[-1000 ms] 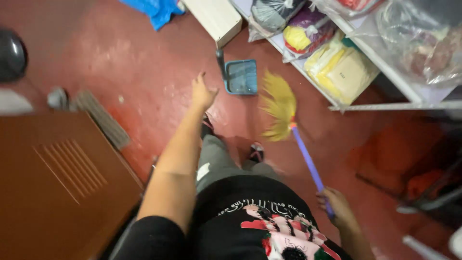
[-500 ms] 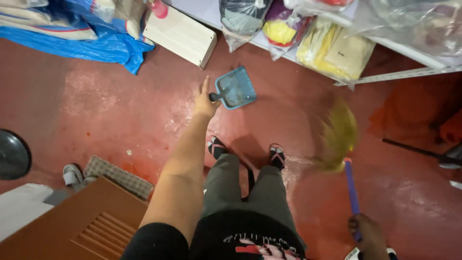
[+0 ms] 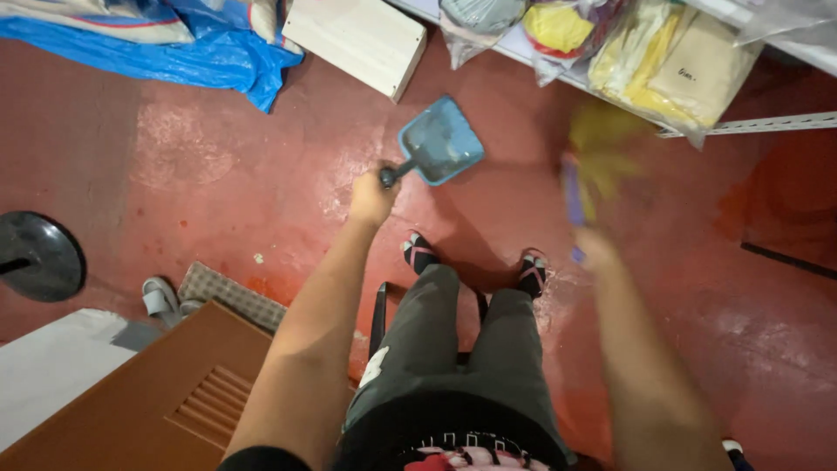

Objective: The person sweeps a red floor with a broom and dustpan, moving a plastic chair to access the area. They then use a duster to clean the top of a white metal shelf and wipe it with a cloth.

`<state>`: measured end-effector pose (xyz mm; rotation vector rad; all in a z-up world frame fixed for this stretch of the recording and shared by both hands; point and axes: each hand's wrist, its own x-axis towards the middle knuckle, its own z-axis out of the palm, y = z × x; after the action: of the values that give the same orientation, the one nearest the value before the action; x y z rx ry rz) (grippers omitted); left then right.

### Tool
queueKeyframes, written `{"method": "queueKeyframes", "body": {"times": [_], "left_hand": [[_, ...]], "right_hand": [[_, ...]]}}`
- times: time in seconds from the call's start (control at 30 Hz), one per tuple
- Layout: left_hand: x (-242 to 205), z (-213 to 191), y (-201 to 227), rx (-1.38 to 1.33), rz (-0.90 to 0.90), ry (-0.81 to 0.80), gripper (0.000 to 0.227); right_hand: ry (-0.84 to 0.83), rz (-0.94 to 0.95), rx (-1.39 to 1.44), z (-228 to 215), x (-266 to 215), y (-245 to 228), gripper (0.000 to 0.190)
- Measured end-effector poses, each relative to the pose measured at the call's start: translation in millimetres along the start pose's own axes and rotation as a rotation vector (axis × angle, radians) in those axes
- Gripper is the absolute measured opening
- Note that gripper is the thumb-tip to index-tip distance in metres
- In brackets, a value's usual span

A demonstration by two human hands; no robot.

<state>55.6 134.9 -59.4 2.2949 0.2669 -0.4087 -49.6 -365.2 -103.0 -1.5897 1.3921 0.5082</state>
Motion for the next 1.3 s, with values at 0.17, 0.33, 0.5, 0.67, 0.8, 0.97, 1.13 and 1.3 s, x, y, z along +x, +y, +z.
{"method": "queueKeyframes", "body": {"times": [0.17, 0.33, 0.5, 0.67, 0.8, 0.97, 1.13, 1.3], "left_hand": [[-14.2, -23.1, -37.1, 0.054, -0.160, 0.112, 0.028], [-22.2, -25.6, -45.6, 0.112, -0.211, 0.085, 0.029], [-28.7, -33.6, -38.3, 0.076, -0.178, 0.091, 0.027], [-23.6, -36.4, -48.1, 0.049, -0.190, 0.050, 0.028], [-29.1, -46.8, -54.0, 0.047, -0.201, 0.053, 0.028], [-30.5, -66.3, -56.8, 0.113, -0.165, 0.016, 0.027], [-26.0, -43.4, -61.5, 0.200, -0.194, -0.026, 0.027], [-18.0, -17.0, -79.1, 0.268, -0.178, -0.010, 0.023]], "right_hand": [[-0.697, -0.897, -0.437, 101.8, -98.9, -42.5, 0.010], [-0.457, -0.434, -0.967, 156.6, -209.1, -40.8, 0.023], [-0.548, -0.338, -0.628, 32.2, -325.8, -71.6, 0.033], [-0.200, 0.025, -0.179, -123.6, -292.5, 41.1, 0.051], [-0.074, -0.013, -0.215, -169.6, -258.0, 63.3, 0.034], [-0.044, 0.036, -0.638, -108.6, -170.2, 56.4, 0.058], [-0.185, -0.080, -0.271, 23.1, -167.2, 71.4, 0.020], [-0.463, -0.049, -0.079, 125.2, -169.5, 140.9, 0.031]]}}
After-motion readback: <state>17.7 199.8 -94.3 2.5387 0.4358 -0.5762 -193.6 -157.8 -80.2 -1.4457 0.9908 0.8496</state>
